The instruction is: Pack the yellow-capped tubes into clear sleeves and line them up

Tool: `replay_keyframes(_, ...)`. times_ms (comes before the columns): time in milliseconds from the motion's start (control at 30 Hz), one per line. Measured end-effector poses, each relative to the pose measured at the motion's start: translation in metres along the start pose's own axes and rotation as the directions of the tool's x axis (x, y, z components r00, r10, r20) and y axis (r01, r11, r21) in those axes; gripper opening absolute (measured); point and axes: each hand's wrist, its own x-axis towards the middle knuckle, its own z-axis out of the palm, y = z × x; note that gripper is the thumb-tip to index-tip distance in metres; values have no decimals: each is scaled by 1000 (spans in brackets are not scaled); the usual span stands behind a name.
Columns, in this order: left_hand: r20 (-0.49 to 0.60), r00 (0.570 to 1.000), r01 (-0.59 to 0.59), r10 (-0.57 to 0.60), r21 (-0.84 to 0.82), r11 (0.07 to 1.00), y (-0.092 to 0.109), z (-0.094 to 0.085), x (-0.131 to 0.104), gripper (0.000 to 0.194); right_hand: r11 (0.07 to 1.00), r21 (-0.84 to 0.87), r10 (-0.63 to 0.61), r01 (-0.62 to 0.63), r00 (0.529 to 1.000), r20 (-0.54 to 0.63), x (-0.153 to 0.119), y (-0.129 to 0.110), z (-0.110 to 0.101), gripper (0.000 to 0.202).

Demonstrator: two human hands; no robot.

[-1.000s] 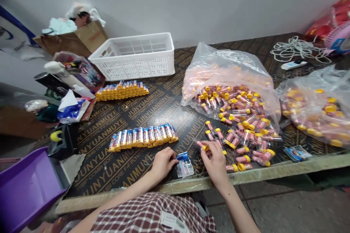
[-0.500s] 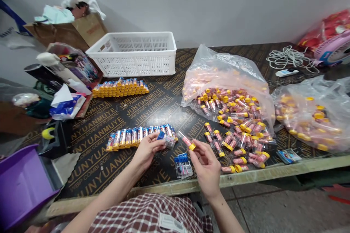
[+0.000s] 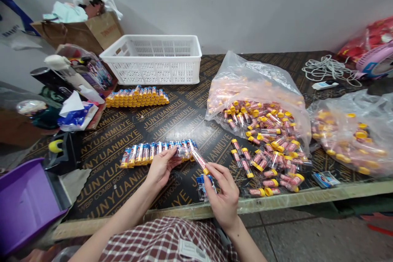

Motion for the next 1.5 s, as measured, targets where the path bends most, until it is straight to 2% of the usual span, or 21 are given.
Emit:
replay_keyframes(133, 13, 998, -68, 67, 42, 997, -3, 3, -4, 35, 997, -9, -73, 74, 992, 101, 1, -6, 1, 39)
replay_keyframes(233, 80, 992, -97, 94, 33, 995, -3, 6, -10, 34, 997, 18, -81, 79, 980, 180, 1, -8, 3, 37)
replay_keyframes(367, 157, 988, -15, 8, 47, 999, -1, 8, -18, 41, 996, 25, -86, 82, 976, 202, 1, -4, 7, 41)
replay_keyframes(500, 241, 969, 28, -61, 138, 990, -2, 6, -23, 39, 992, -15, -122, 129, 969, 214, 5, 2, 9, 65)
replay_keyframes(600, 317, 940, 56, -125, 219, 974, -5, 6, -28, 35, 989, 21, -146, 146, 943, 299, 10, 4, 9, 82)
replay_keyframes(767, 344, 922, 86, -179, 270, 959, -9, 9, -35, 31, 982, 167, -152, 87, 887, 435, 15, 8, 8, 87)
replay_keyframes(833, 345, 919, 94, -189, 272, 958, -10, 9, -36, 31, 975, 213, -151, 59, 882, 446, 14, 10, 9, 85)
replay_keyframes(1033, 340, 919, 102, -200, 285, 953, -12, 9, -37, 34, 959, 283, -114, -6, 906, 407, 9, 12, 12, 84)
replay_keyframes(1233, 349, 914, 109, -205, 276, 955, -13, 9, -37, 37, 942, 334, -112, -25, 916, 385, 8, 13, 14, 87)
replay_keyframes(1500, 310, 931, 112, -192, 258, 960, -15, 11, -38, 37, 936, 351, -110, -36, 915, 387, 6, 17, 17, 89)
